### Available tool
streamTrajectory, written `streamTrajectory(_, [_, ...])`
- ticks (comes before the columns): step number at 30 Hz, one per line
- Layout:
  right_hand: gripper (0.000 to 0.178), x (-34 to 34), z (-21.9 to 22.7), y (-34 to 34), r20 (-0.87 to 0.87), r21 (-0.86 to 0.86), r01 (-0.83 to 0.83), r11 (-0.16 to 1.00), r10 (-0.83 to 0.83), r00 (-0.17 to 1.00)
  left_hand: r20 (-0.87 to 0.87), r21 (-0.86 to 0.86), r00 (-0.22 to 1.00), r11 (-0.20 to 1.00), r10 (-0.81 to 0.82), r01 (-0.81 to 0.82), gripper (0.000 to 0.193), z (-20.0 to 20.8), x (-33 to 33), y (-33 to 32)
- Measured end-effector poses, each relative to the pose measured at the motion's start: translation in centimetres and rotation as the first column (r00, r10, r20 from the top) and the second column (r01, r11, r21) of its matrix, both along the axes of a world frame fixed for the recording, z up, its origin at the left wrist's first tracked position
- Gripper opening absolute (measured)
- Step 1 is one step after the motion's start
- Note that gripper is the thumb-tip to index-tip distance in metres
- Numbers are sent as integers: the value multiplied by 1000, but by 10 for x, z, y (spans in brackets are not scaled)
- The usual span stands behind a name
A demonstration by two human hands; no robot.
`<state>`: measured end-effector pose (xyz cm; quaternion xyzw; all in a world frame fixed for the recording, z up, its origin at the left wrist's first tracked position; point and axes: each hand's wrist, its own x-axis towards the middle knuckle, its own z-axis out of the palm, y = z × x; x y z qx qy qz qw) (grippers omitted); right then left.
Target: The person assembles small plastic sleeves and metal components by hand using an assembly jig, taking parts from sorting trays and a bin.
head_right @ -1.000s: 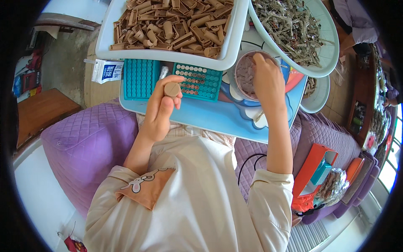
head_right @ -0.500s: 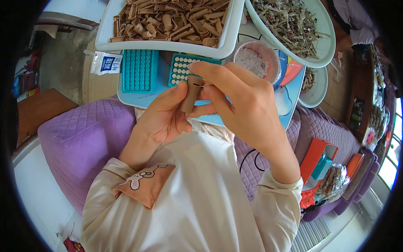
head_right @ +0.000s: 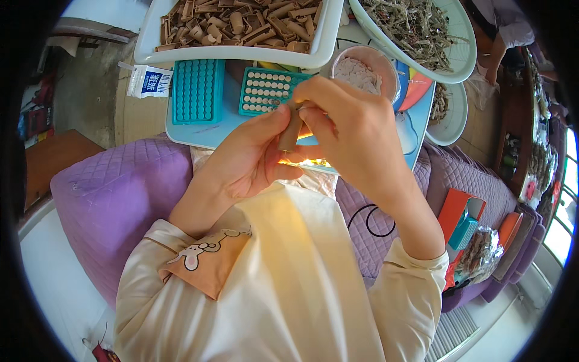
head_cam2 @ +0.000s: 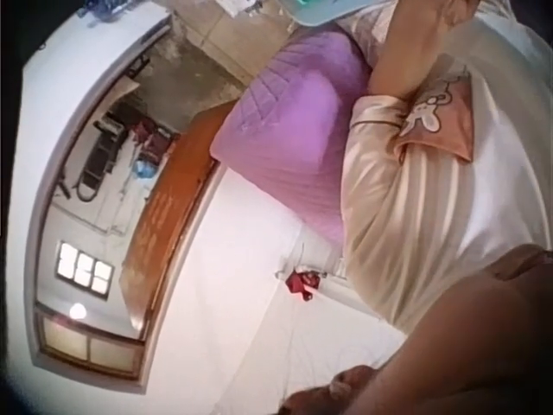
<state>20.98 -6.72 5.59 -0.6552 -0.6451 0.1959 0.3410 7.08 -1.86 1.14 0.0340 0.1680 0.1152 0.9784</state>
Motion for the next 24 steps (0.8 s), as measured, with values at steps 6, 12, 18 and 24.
streamTrajectory(6, [9,8,7,-4,-63,-116,47,992,-54,997,36,-112,999,994,-11,15,41,6,2,0])
streamTrajectory(12, [4,3,6,-2,-62,-48,61,997,-64,996,66,-71,998,997,-1,6,40,8,3,-1])
streamTrajectory(18, [6,1,-10,-18,-85,-112,52,992,-62,994,-113,53,993,998,-27,34,30,1,6,-12])
streamTrajectory(24, [9,8,-28,-38,-198,-234,3,972,-51,979,-199,93,973,987,-113,134,30,-14,12,-25])
